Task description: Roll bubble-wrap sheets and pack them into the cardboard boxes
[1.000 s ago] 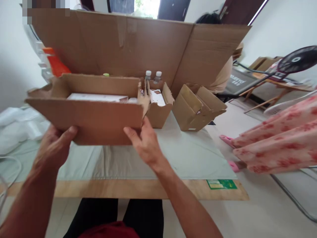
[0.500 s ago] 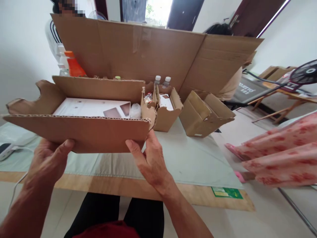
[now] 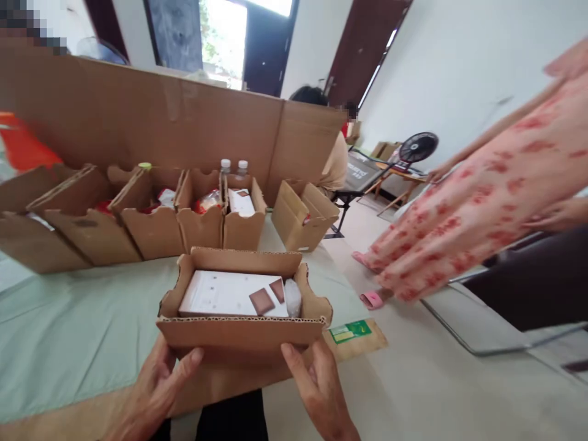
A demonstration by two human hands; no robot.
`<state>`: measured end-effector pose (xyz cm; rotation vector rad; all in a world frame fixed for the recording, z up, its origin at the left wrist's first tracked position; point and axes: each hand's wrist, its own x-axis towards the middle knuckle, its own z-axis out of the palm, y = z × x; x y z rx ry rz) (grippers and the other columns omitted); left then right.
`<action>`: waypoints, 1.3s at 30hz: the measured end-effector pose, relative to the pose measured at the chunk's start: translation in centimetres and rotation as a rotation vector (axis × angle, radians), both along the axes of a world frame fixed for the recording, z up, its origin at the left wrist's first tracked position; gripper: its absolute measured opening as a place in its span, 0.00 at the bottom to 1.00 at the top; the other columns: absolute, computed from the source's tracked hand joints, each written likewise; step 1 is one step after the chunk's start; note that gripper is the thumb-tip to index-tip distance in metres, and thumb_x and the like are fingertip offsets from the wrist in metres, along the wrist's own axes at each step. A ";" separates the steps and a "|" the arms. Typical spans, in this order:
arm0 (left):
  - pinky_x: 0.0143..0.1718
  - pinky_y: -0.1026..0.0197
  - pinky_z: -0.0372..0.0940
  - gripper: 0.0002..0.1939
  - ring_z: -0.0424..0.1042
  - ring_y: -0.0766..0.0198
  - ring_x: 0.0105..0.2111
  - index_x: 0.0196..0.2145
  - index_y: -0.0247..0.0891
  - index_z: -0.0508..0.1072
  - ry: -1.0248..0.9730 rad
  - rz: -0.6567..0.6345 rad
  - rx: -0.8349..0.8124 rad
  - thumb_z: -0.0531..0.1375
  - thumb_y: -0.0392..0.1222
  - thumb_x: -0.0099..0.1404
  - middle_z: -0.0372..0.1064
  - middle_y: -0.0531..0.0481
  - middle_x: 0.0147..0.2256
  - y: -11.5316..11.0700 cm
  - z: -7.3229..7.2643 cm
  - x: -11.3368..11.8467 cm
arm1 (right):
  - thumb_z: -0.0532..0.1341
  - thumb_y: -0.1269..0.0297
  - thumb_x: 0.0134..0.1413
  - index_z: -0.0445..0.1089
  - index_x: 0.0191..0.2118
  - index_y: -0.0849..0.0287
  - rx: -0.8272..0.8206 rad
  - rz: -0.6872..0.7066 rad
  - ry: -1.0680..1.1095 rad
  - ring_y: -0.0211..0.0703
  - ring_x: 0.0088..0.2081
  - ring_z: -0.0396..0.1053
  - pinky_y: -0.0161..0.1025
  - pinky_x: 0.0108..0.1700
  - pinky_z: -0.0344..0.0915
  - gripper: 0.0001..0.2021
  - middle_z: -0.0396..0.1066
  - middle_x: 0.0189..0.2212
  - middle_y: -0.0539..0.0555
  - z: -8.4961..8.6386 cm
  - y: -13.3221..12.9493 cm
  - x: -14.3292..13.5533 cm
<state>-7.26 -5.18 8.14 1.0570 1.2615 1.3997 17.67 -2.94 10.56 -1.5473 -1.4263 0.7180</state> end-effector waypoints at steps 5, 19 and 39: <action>0.71 0.45 0.51 0.41 0.52 0.44 0.72 0.72 0.42 0.52 0.039 -0.139 0.081 0.62 0.56 0.69 0.56 0.39 0.70 2.7 -0.5 3.1 | 0.65 0.44 0.58 0.75 0.47 0.56 0.047 -0.051 0.060 0.56 0.50 0.75 0.44 0.50 0.73 0.21 0.79 0.44 0.59 -0.9 0.9 4.3; 0.67 0.34 0.53 0.36 0.58 0.43 0.66 0.68 0.38 0.57 0.371 -0.037 0.178 0.61 0.48 0.66 0.57 0.33 0.65 14.9 -4.3 8.4 | 0.68 0.47 0.54 0.65 0.64 0.54 0.161 -0.264 0.039 0.60 0.60 0.70 0.55 0.59 0.70 0.34 0.68 0.63 0.63 -7.3 1.7 7.6; 0.72 0.37 0.50 0.38 0.52 0.45 0.72 0.72 0.39 0.53 0.436 -0.331 0.265 0.58 0.53 0.71 0.52 0.36 0.72 11.8 -7.6 10.6 | 0.67 0.46 0.53 0.70 0.45 0.55 -0.023 -0.039 -0.046 0.50 0.36 0.79 0.46 0.37 0.76 0.21 0.80 0.39 0.57 -6.4 10.9 6.7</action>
